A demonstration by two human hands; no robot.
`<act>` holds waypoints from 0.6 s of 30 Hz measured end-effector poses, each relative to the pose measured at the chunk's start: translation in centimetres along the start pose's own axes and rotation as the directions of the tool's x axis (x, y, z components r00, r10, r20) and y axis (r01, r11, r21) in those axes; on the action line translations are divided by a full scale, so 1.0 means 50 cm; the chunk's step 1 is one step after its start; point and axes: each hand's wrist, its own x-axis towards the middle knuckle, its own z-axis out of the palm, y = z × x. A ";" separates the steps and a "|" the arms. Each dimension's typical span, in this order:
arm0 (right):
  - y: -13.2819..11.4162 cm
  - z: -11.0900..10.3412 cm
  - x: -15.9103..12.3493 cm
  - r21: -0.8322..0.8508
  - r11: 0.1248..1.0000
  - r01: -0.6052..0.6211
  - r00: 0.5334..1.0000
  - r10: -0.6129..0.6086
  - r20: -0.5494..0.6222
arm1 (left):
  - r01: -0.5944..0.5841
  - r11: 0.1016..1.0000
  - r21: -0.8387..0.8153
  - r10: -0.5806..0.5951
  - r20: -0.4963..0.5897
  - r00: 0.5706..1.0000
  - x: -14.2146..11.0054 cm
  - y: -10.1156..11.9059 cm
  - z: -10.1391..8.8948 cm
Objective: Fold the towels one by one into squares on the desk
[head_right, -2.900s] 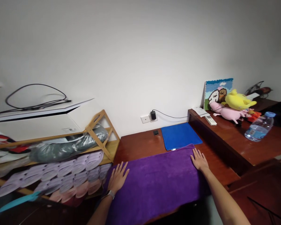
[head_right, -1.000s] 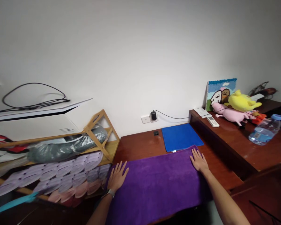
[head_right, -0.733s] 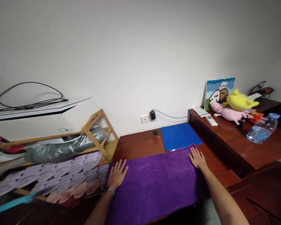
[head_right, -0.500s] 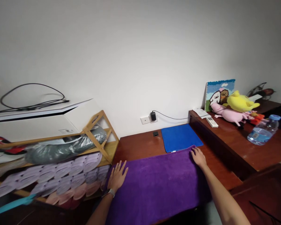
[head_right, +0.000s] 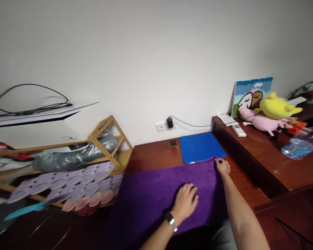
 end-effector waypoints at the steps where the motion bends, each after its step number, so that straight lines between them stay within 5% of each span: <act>1: 0.000 -0.001 -0.001 0.018 1.000 0.004 1.000 -0.004 0.004 | -0.065 0.998 -0.011 0.065 0.031 0.997 0.011 0.052 0.035; 4: 0.001 -0.006 -0.001 0.071 0.997 0.021 1.000 -0.022 0.019 | -0.383 0.924 -0.011 0.379 0.170 0.910 0.040 0.173 0.133; 6: 0.002 -0.009 -0.001 0.100 0.995 0.030 0.999 -0.033 0.028 | -0.492 0.870 0.026 0.470 0.257 0.844 0.061 0.229 0.182; 10: 0.005 -0.012 0.003 0.151 0.987 0.046 0.998 -0.052 0.036 | -0.454 0.887 0.087 0.406 0.322 0.855 0.106 0.290 0.222; 18: 0.006 -0.012 0.013 0.257 0.963 0.083 0.996 -0.088 0.007 | -0.420 0.902 -0.100 0.426 0.355 0.832 0.125 0.334 0.219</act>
